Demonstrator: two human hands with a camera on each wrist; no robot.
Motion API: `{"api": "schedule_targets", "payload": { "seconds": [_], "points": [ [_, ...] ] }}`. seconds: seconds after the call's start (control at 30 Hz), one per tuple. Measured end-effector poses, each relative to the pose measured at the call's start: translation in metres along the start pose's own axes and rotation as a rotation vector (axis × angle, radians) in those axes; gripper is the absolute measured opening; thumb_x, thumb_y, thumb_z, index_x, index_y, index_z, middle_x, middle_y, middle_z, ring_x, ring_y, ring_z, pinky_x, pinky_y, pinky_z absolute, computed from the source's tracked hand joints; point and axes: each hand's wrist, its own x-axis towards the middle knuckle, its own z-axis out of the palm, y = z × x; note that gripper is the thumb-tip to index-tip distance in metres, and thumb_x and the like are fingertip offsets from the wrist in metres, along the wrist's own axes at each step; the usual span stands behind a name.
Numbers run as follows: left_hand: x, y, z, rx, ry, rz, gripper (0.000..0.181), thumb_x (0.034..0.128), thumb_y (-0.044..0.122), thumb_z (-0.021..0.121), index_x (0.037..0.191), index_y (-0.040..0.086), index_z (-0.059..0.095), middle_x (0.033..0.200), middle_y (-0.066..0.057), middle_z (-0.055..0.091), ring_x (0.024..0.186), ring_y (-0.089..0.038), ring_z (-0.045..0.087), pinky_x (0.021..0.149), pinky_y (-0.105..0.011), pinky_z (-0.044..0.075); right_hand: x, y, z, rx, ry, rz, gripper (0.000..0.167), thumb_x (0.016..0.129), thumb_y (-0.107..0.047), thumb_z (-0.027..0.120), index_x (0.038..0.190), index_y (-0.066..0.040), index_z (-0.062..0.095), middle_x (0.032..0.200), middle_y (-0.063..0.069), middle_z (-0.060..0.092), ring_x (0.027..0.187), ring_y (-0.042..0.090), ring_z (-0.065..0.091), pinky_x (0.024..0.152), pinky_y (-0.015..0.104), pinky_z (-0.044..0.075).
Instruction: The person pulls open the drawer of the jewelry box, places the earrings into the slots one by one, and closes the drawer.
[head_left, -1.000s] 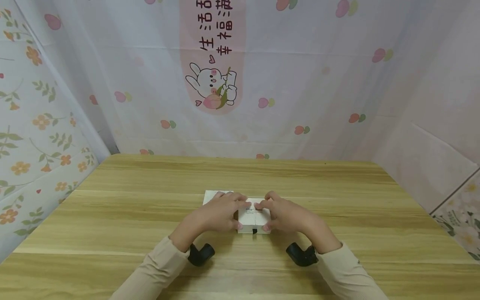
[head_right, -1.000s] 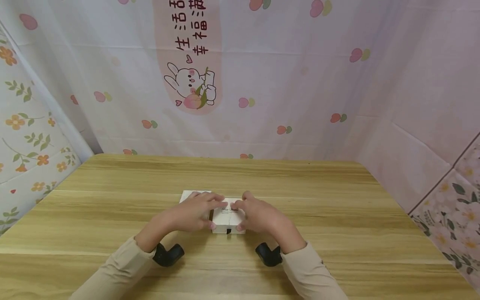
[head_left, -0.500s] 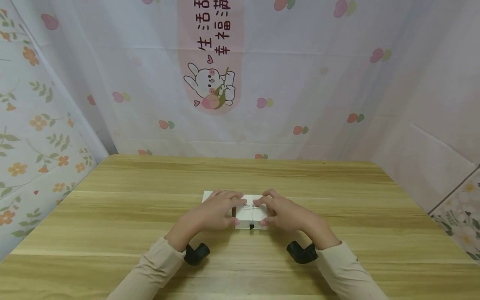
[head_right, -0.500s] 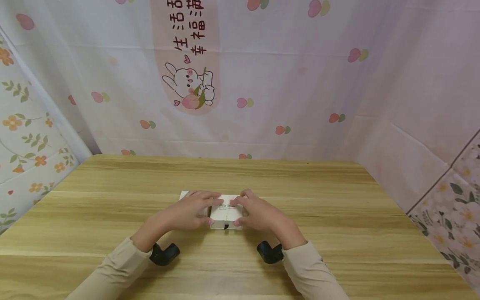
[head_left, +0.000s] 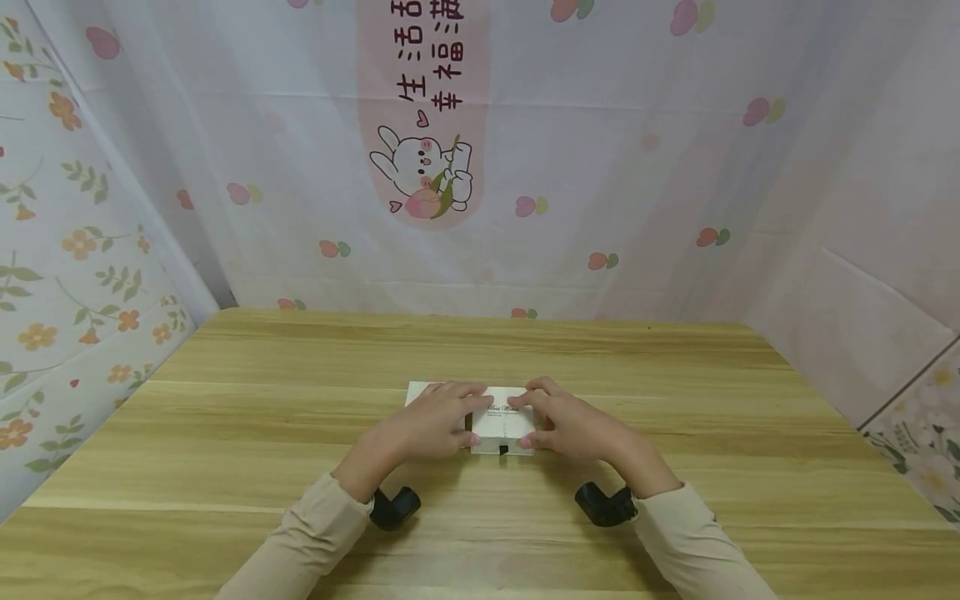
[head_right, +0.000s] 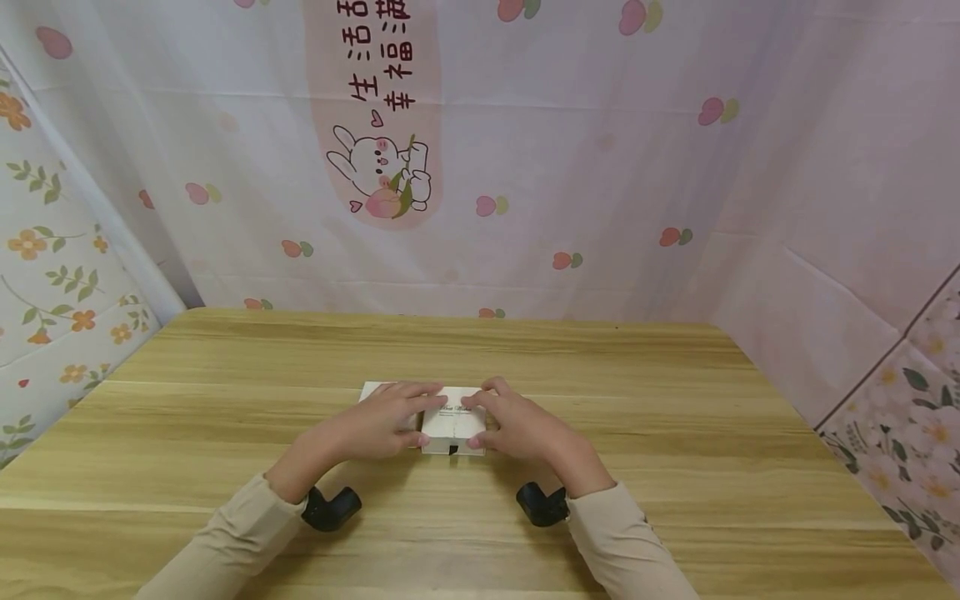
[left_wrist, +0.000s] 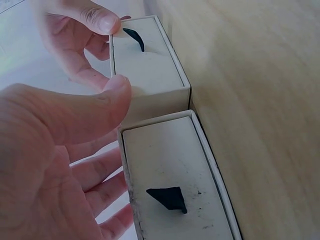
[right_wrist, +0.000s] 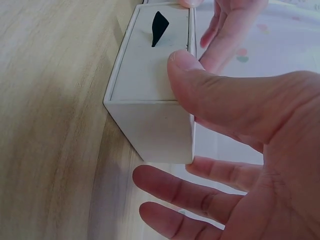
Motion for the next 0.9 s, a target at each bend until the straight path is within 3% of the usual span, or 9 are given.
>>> {"api": "schedule_targets", "payload": {
  "seconds": [0.57,0.9],
  "points": [
    [0.0007,-0.0014,0.0040,0.020,0.033,0.018,0.051,0.0897,0.018,0.061,0.136,0.004,0.046,0.145,-0.014,0.038,0.137,-0.031,0.031,0.112,-0.047,0.023,0.0008,-0.0037,0.0018,-0.028,0.030,0.001,0.050,0.085,-0.023,0.066,0.131,-0.007,0.051,0.141,0.021,0.036,0.081,0.011,0.051,0.078,0.032,0.046],
    [0.0005,-0.0008,0.0036,0.034,0.028,0.019,0.053,0.0908,0.020,0.059,0.138,0.004,0.043,0.146,-0.015,0.036,0.138,-0.034,0.028,0.113,-0.048,0.021,0.0018,-0.0021,0.0032,-0.016,0.043,-0.011,0.049,0.085,-0.022,0.066,0.129,-0.006,0.052,0.141,0.023,0.036,0.089,0.018,0.053,0.083,0.037,0.046]
  ]
}}
